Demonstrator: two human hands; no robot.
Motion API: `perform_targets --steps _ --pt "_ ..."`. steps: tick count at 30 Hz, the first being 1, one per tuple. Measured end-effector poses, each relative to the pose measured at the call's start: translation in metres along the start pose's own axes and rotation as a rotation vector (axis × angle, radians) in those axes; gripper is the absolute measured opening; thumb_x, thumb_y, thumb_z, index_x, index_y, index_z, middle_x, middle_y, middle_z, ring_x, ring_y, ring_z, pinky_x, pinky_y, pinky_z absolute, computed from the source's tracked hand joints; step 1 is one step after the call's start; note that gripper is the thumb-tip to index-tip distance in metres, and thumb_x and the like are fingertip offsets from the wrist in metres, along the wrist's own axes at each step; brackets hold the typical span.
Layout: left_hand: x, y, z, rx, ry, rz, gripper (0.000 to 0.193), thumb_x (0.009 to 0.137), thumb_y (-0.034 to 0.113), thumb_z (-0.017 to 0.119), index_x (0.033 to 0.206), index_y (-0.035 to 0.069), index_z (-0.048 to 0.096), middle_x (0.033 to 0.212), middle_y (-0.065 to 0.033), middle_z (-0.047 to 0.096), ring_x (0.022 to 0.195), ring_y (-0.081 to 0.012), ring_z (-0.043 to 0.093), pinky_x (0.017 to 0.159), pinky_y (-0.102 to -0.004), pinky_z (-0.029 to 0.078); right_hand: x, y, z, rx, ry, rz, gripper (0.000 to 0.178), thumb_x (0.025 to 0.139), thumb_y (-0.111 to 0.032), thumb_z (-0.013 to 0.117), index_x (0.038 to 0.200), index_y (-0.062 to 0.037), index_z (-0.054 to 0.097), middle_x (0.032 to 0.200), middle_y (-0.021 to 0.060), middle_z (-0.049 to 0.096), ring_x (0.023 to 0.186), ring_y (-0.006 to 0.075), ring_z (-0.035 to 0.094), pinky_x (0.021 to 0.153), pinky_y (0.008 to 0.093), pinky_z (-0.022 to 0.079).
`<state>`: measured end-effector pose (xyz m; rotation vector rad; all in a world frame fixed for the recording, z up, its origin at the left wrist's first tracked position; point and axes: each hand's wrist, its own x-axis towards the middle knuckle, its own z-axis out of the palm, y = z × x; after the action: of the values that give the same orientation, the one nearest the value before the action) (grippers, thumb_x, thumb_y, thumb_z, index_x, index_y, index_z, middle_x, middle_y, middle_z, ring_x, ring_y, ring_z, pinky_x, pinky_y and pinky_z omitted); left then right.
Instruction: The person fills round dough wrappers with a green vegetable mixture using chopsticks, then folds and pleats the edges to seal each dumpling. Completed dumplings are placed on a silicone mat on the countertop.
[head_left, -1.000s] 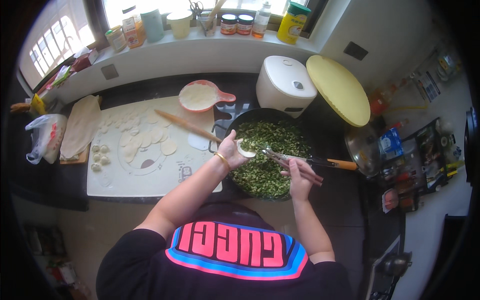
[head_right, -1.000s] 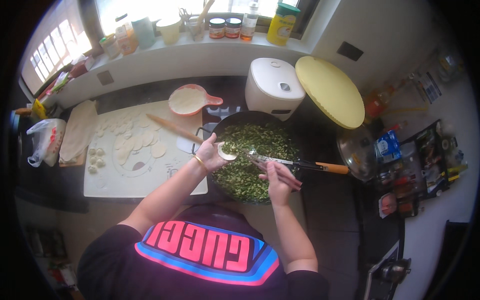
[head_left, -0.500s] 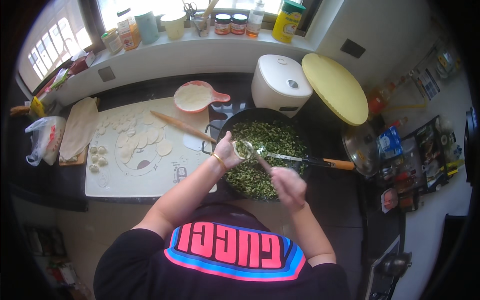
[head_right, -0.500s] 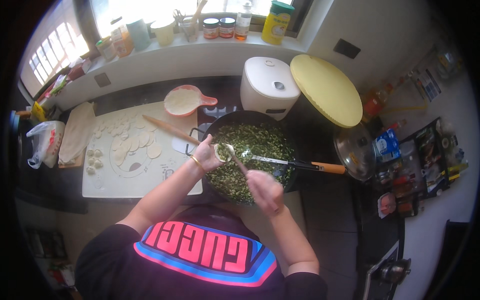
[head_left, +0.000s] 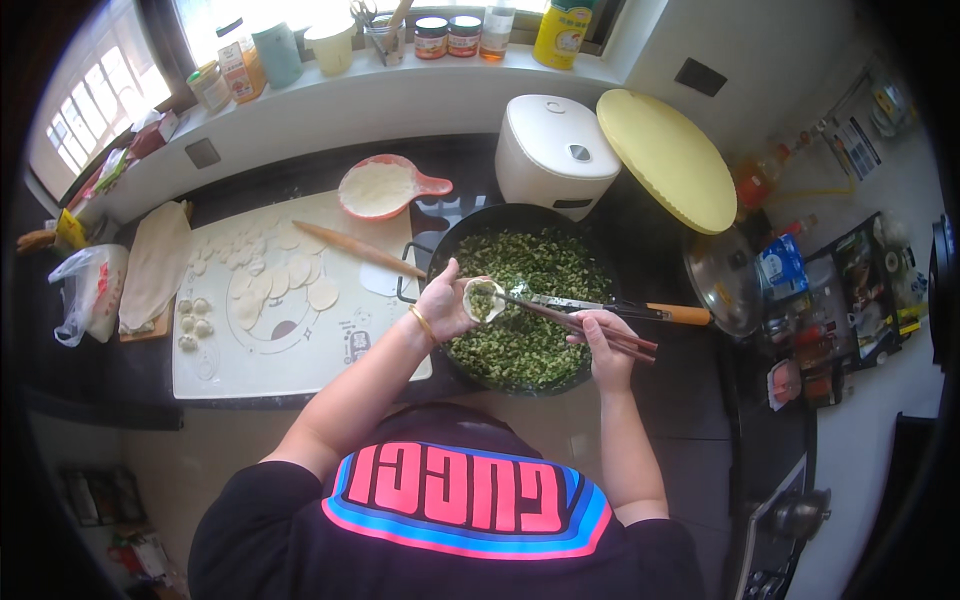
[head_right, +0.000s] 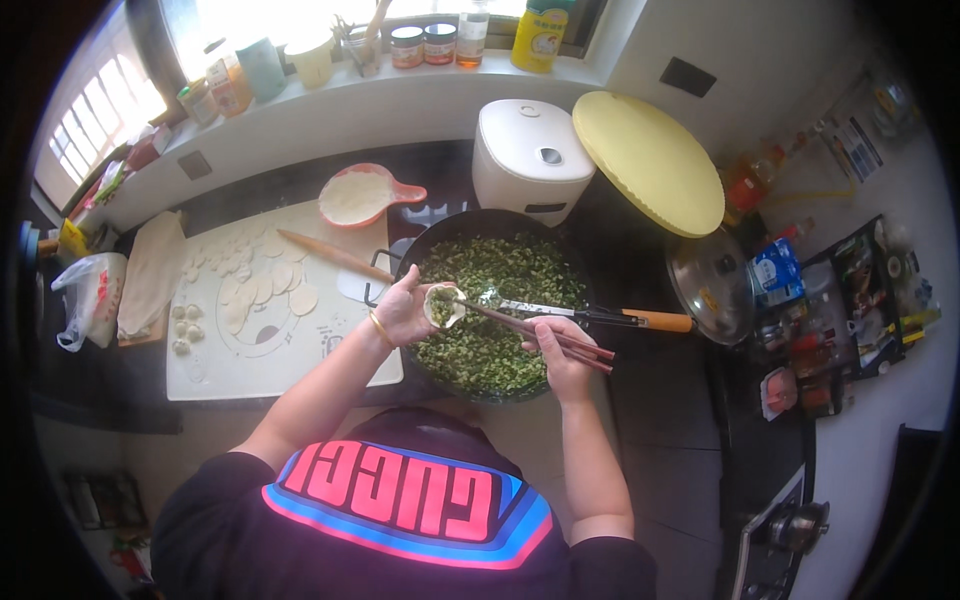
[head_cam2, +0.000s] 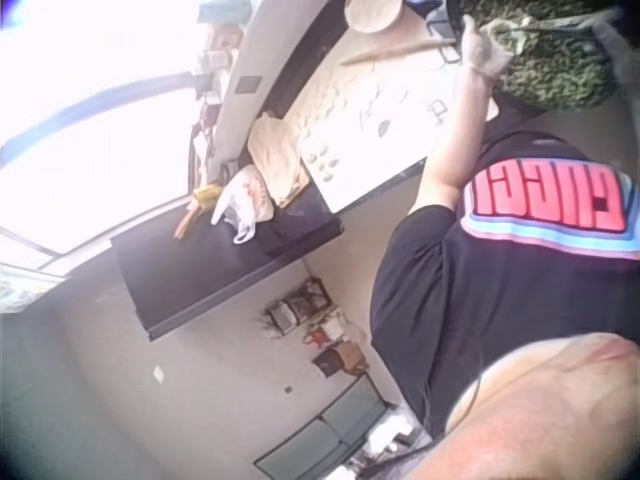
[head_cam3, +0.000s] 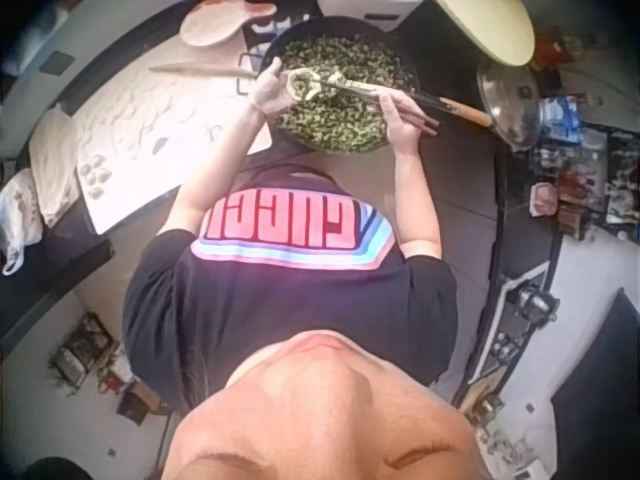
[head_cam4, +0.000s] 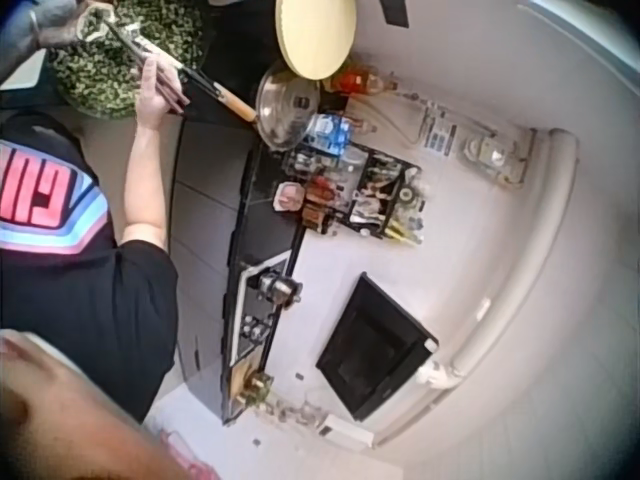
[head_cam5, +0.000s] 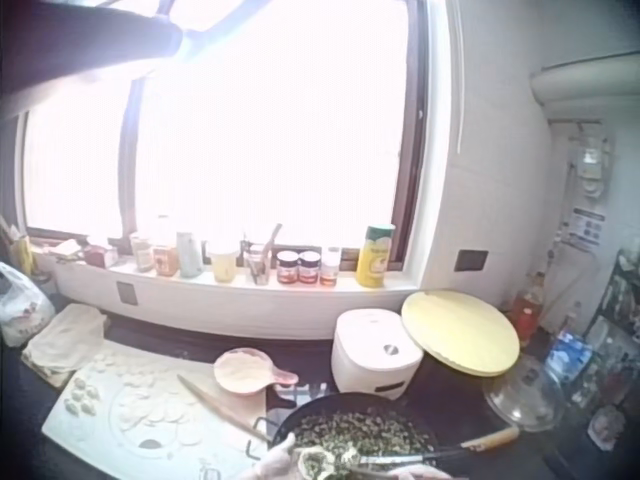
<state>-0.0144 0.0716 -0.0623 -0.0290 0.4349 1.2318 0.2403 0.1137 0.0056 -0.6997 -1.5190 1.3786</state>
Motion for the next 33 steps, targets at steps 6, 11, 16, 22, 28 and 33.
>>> perform_targets --steps 6,11,16,22,28,33 --pt "-0.001 0.001 -0.002 0.009 -0.046 -0.015 0.069 0.091 0.057 0.020 0.126 -0.001 0.036 0.118 -0.0162 0.049 0.107 -0.0318 0.052 0.089 -0.0488 0.044 0.007 0.005 -0.004 0.220 0.233 0.142 0.020 0.090 -0.015 0.052 0.092 0.0039 0.058 0.088 0.0120 0.061 0.074 0.0200 0.064 0.060 0.0288 0.058" --pt "-0.011 -0.002 0.022 0.056 0.050 0.000 0.070 0.091 0.056 0.020 0.129 -0.002 0.032 0.124 -0.0185 0.044 0.111 -0.0353 0.048 0.092 -0.0524 0.041 0.006 0.026 -0.009 0.332 0.229 0.281 0.018 0.090 -0.015 0.052 0.094 0.0018 0.057 0.088 0.0119 0.061 0.075 0.0210 0.065 0.055 0.0269 0.057" --pt "-0.014 0.000 0.021 0.054 0.019 -0.012 0.070 0.092 0.054 0.020 0.129 -0.003 0.031 0.124 -0.0186 0.044 0.112 -0.0355 0.047 0.094 -0.0530 0.039 0.013 0.020 -0.020 0.407 0.178 0.270 0.015 0.088 -0.014 0.054 0.090 -0.0002 0.058 0.083 0.0104 0.063 0.070 0.0202 0.066 0.048 0.0235 0.055" --pt "-0.018 0.001 0.025 0.010 -0.055 -0.077 0.068 0.092 0.054 0.021 0.124 -0.004 0.037 0.120 -0.0192 0.047 0.112 -0.0331 0.047 0.097 -0.0534 0.037 0.018 0.016 -0.026 0.306 0.083 0.255 0.014 0.088 -0.015 0.055 0.087 -0.0007 0.059 0.079 0.0110 0.064 0.065 0.0190 0.066 0.044 0.0206 0.051" --pt "-0.020 -0.001 0.024 0.016 -0.080 -0.086 0.067 0.092 0.053 0.022 0.122 -0.004 0.039 0.119 -0.0196 0.048 0.112 -0.0334 0.047 0.097 -0.0536 0.036 0.022 0.015 -0.023 0.351 0.114 0.292 0.015 0.089 -0.015 0.053 0.084 -0.0026 0.059 0.079 0.0099 0.063 0.065 0.0188 0.065 0.043 0.0201 0.049" --pt "-0.021 -0.003 0.029 0.002 -0.061 -0.083 0.066 0.092 0.053 0.022 0.122 -0.004 0.039 0.119 -0.0200 0.047 0.112 -0.0333 0.047 0.098 -0.0530 0.036 0.021 0.022 -0.018 0.308 0.133 0.326 0.015 0.089 -0.016 0.052 0.081 -0.0041 0.058 0.077 0.0089 0.063 0.065 0.0193 0.065 0.041 0.0193 0.046"
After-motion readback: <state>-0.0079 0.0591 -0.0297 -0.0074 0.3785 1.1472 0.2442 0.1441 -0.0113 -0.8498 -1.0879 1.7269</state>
